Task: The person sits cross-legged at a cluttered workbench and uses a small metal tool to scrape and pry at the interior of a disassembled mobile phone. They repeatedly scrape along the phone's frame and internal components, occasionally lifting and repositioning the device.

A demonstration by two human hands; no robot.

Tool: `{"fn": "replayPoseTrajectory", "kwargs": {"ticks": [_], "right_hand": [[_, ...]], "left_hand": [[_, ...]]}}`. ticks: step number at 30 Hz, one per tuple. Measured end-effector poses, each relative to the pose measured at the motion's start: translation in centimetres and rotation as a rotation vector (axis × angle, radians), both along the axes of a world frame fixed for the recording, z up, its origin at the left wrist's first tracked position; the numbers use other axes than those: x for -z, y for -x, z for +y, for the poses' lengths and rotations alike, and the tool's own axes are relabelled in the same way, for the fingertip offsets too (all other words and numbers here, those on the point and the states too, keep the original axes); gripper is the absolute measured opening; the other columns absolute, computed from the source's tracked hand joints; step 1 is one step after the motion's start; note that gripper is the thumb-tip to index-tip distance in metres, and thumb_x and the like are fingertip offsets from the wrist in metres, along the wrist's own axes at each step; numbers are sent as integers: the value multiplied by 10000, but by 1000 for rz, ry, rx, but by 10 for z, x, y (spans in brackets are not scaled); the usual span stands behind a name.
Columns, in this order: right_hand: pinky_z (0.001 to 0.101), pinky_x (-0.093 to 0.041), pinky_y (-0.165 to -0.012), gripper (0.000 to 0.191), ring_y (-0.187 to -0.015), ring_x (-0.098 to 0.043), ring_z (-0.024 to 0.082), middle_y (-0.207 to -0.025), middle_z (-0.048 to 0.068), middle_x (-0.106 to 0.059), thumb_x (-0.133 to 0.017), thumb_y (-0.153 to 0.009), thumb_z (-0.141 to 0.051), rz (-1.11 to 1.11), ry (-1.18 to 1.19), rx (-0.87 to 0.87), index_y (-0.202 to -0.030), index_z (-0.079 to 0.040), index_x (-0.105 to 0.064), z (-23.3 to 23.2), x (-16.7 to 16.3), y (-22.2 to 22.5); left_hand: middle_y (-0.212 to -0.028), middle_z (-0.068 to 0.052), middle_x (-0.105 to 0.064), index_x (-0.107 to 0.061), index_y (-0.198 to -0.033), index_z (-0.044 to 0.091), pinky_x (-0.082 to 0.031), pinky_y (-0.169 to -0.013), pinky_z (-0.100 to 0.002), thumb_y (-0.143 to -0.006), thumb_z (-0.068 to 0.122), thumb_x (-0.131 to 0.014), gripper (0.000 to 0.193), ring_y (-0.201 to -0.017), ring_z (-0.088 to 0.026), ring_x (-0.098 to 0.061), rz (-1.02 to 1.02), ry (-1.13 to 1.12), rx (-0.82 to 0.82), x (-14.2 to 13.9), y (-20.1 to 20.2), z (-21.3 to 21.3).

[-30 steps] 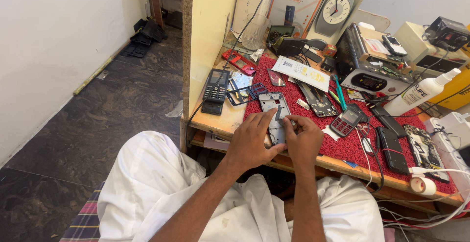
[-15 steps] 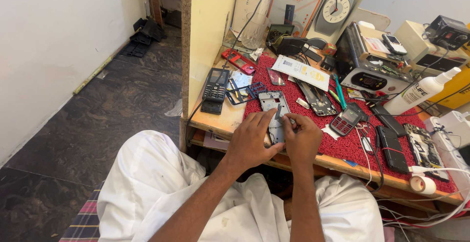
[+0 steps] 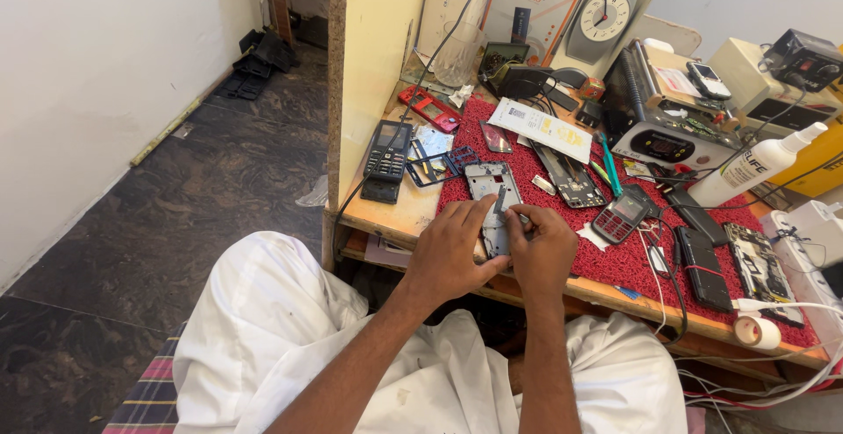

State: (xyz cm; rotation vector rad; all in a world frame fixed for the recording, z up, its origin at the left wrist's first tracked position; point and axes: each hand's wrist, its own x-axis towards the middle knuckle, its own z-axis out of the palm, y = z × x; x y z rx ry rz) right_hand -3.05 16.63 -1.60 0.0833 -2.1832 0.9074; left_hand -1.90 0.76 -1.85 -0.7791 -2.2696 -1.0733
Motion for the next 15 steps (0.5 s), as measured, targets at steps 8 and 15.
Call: {"fn": "replayPoseTrajectory", "kwargs": {"ticks": [8, 15], "right_hand": [[346, -434, -541, 104, -562, -559, 177, -674, 65, -603, -819, -847, -122, 4, -38, -6, -920, -53, -792, 0, -1, -1], [346, -435, -547, 108, -569, -555, 183, -672, 64, -592, -820, -849, -125, 27, -55, 17, -930, -61, -791, 2, 1, 0]], "left_hand": [[-1262, -171, -621, -459, -1458, -10, -485, -1006, -447, -747, 325, -861, 883, -1192, -335, -574, 9, 4, 4, 0, 1, 0], [-1245, -166, -623, -467, -1448, -7, -487, -999, -448, -733, 326, -868, 885, -1183, -334, -576, 20, -3, 11, 1, 1, 1]]}}
